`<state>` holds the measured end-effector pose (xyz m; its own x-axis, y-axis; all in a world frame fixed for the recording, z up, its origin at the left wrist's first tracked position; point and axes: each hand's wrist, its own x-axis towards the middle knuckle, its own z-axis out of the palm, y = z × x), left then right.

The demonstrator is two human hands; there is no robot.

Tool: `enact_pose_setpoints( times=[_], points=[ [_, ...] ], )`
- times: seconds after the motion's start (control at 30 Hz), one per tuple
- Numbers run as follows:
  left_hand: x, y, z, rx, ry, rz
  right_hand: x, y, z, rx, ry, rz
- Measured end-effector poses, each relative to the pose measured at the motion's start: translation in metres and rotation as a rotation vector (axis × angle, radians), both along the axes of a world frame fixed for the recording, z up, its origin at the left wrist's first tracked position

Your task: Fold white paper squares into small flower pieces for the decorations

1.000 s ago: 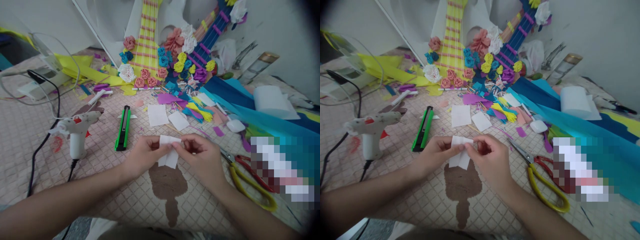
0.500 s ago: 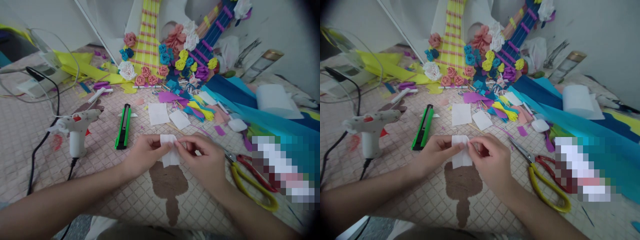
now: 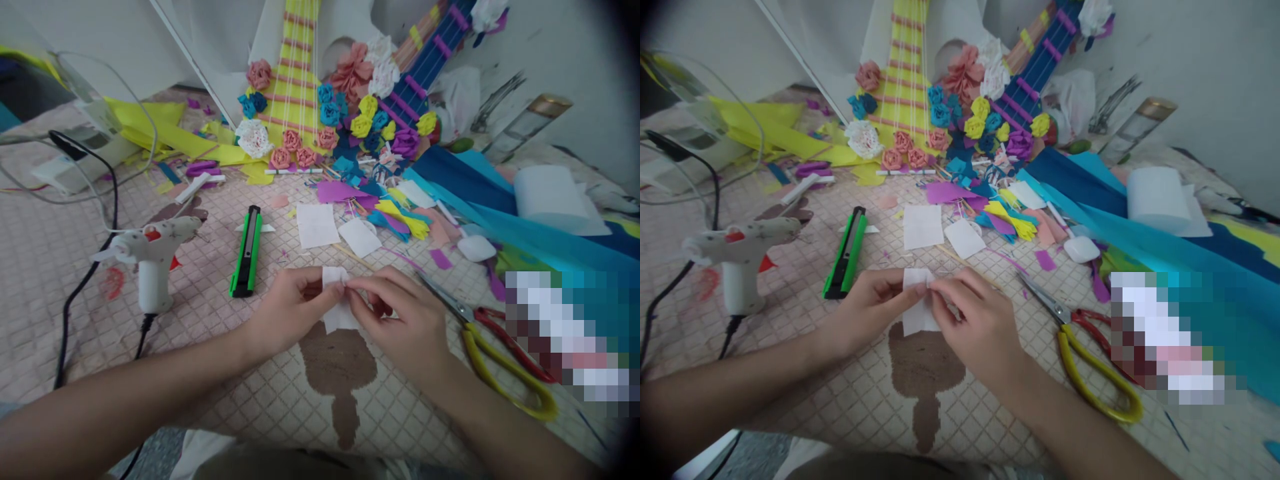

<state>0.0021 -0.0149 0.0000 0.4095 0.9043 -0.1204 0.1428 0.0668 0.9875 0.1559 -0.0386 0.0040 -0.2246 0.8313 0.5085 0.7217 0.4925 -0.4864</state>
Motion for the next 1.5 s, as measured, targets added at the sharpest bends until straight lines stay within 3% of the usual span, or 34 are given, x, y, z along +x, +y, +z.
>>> enact_pose_setpoints(
  times=[0.4,0.5,0.63,0.83,1.1,1.5],
  points=[
    [-0.0005,0.0011,-0.0008,-0.031,-0.021,0.000,0.0006,-0.0003,0.0038,-0.086,0.133,0.017],
    [-0.0008,0.0007,-0.0013,-0.021,0.009,-0.018,0.0022,0.0019,0.0034,-0.217,0.243,-0.053],
    [-0.0007,-0.0005,-0.0013,0.003,0.034,-0.060,0.0041,0.0062,0.0001,-0.434,0.394,-0.007],
    [0.0012,-0.0012,0.0008,-0.054,0.026,-0.074,0.0042,0.0081,-0.0011,-0.579,0.519,-0.054],
    [0.0003,-0.0019,-0.0005,-0.065,-0.013,-0.079,0.0032,0.0076,0.0010,-0.652,0.568,-0.058],
    [0.0005,-0.0016,0.0005,-0.011,0.089,-0.087,0.0034,0.0085,-0.0014,-0.726,0.653,-0.055]
  ],
)
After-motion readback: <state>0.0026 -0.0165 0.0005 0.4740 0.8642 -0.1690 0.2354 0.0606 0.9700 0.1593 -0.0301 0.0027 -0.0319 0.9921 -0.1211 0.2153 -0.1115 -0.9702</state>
